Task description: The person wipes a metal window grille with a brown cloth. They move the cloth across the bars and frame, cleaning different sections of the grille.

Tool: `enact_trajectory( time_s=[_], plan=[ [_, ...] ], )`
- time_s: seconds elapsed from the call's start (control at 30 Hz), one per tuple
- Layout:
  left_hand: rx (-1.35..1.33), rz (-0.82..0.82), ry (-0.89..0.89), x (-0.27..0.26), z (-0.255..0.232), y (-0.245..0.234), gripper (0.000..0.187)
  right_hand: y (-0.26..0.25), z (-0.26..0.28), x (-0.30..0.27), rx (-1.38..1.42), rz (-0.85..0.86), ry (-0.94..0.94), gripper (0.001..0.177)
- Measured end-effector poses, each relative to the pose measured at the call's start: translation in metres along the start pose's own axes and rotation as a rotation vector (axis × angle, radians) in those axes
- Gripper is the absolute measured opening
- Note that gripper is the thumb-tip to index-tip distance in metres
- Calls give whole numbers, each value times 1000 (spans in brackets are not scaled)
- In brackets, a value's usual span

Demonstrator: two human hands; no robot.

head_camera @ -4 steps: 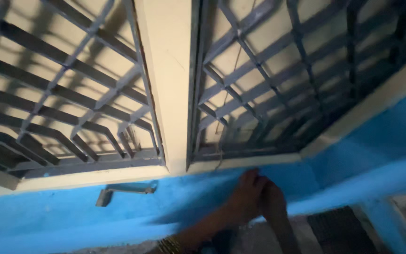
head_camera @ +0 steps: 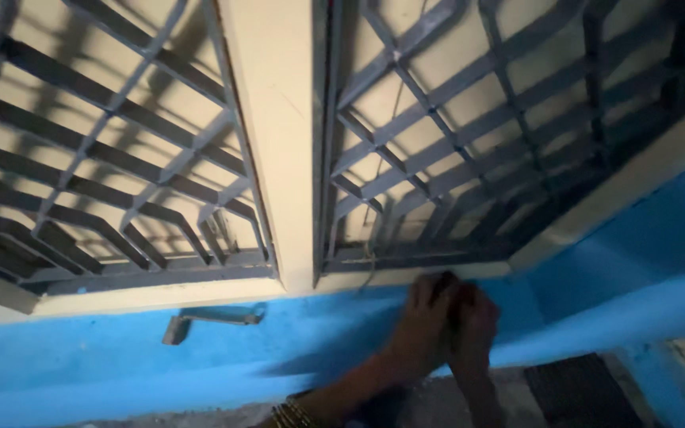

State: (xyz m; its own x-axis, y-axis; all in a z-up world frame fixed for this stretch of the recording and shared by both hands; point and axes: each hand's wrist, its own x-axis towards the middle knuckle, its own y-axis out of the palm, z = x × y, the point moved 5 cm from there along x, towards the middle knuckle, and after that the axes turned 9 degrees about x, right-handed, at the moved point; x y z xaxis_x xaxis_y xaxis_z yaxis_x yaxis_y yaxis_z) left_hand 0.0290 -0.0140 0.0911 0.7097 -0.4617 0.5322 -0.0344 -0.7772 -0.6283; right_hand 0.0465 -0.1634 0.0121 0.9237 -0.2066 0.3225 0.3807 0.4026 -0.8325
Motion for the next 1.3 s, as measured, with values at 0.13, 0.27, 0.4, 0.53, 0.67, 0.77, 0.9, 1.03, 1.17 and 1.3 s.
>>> enact_trajectory(
  time_s=[0.13, 0.27, 0.4, 0.53, 0.67, 0.77, 0.9, 1.03, 1.17, 1.3],
  plan=[
    [-50, -160, -63, 26, -16, -29, 78, -31, 20, 10, 262, -331, -340, 46],
    [-83, -256, -210, 39, -17, -34, 72, -47, 59, 31, 453, -365, -478, 51],
    [139, -274, -120, 42, -12, -20, 67, -21, 60, 39, 98, -240, -403, 68],
    [283, -37, -266, 32, 8, 4, 77, 8, 51, 5, -87, -384, -487, 65],
    [89, -9, -215, 8, 5, 12, 87, 12, 28, 18, 804, -41, -358, 44],
    [151, -113, -225, 17, 2, 7, 68, 2, 16, 33, 563, 134, -253, 49],
    [312, -145, 22, 36, -17, -9, 62, -13, 27, 45, 991, 333, -276, 43],
    [-190, -166, -219, 38, -18, -13, 52, -7, 26, 33, 1727, 507, 173, 46],
    [-223, -161, -386, 33, -7, -13, 44, -13, 6, 36, 1208, 162, 264, 37],
    [-101, -324, -287, 37, 3, -26, 43, -30, 48, 42, 415, -355, -607, 40]
  ],
)
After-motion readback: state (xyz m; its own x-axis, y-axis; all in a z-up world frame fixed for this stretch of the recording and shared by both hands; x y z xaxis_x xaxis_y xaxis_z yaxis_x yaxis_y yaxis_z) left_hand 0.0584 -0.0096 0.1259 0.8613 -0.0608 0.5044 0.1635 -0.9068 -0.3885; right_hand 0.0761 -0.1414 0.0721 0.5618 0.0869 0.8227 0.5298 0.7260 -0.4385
